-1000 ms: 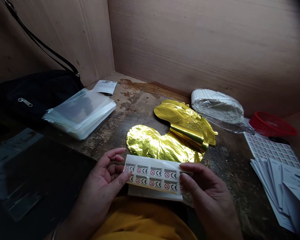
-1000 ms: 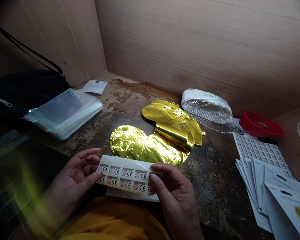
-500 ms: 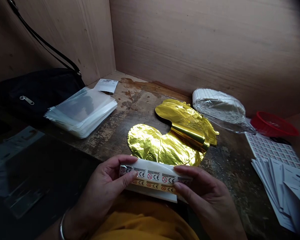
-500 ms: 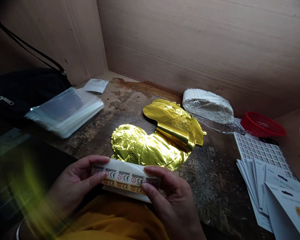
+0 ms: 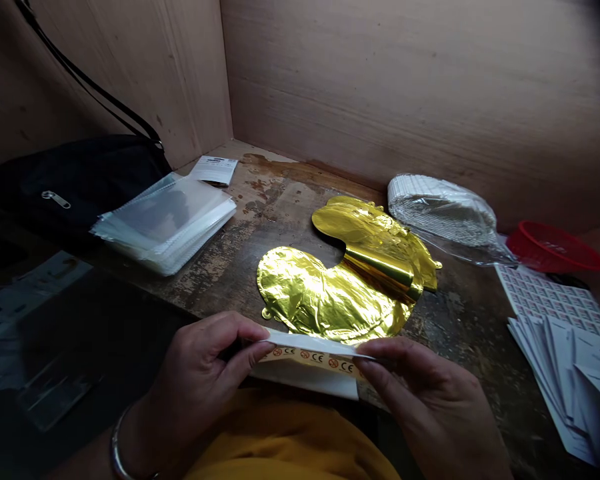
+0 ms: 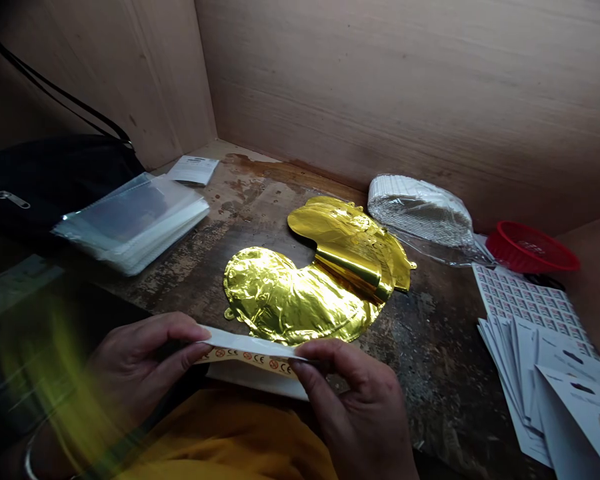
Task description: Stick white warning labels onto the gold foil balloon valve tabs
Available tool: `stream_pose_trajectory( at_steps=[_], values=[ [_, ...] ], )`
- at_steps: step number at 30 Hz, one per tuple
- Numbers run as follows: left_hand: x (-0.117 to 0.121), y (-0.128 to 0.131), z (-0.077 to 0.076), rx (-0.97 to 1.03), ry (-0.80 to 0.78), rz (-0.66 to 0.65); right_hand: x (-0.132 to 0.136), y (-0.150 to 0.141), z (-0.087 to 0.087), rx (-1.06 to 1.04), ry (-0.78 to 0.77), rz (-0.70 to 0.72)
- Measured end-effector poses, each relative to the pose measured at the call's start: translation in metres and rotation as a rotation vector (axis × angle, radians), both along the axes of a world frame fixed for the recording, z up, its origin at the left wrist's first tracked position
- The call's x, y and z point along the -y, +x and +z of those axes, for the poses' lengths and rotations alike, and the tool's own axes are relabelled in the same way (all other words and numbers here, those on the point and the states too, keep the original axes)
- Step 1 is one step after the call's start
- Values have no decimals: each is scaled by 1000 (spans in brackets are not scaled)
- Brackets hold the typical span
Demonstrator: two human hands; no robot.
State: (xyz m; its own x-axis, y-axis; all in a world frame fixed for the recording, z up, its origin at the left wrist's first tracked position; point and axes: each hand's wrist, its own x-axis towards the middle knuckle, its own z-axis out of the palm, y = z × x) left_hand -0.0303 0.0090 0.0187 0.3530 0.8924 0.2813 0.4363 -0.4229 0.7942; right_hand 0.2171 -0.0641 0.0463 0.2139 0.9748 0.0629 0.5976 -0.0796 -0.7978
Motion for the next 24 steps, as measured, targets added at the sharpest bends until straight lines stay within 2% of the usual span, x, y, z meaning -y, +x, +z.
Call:
stream_pose_trajectory(
  at_steps=[2,4,6,9,11,13,15,17,19,20,21,22,23,24],
  values=[
    [-1,0,3,-3,66,-7,-1,1,3,77,45,1],
    [-2,0,5,39,25,-29,-3,3,6,113,94,0],
    [-4,1,4,144,-193,-70,-5,3,6,15,50,41],
    [-9,3,-4,311,-583,-73,-10,1,2,-273,-159,109],
    [-16,4,-11,337,-695,-54,-13,-3,-4,-408,-251,93],
    [-26,0,-17,309,-693,-47,-15,-7,-11,-478,-258,53],
    [-35,-9,-18,252,-633,-24,-17,-8,-16,-545,-261,17],
    [-39,-20,-12,156,-505,78,-18,-7,-18,-616,-263,-57],
    [-36,-28,0,0,-240,255,-19,-8,-17,-664,-262,-128],
    [-32,-29,8,-102,-20,344,-20,-10,-16,-677,-267,-129],
    [-26,-27,15,-200,190,346,-21,-14,-14,-682,-276,-101],
    [-20,-22,22,-235,425,241,-23,-20,-12,-679,-280,-49],
    [-15,-16,27,-278,559,98,-24,-27,-11,-669,-273,14],
    [-11,-9,30,-311,592,-9,-26,-34,-10,-653,-256,74]
  ],
)
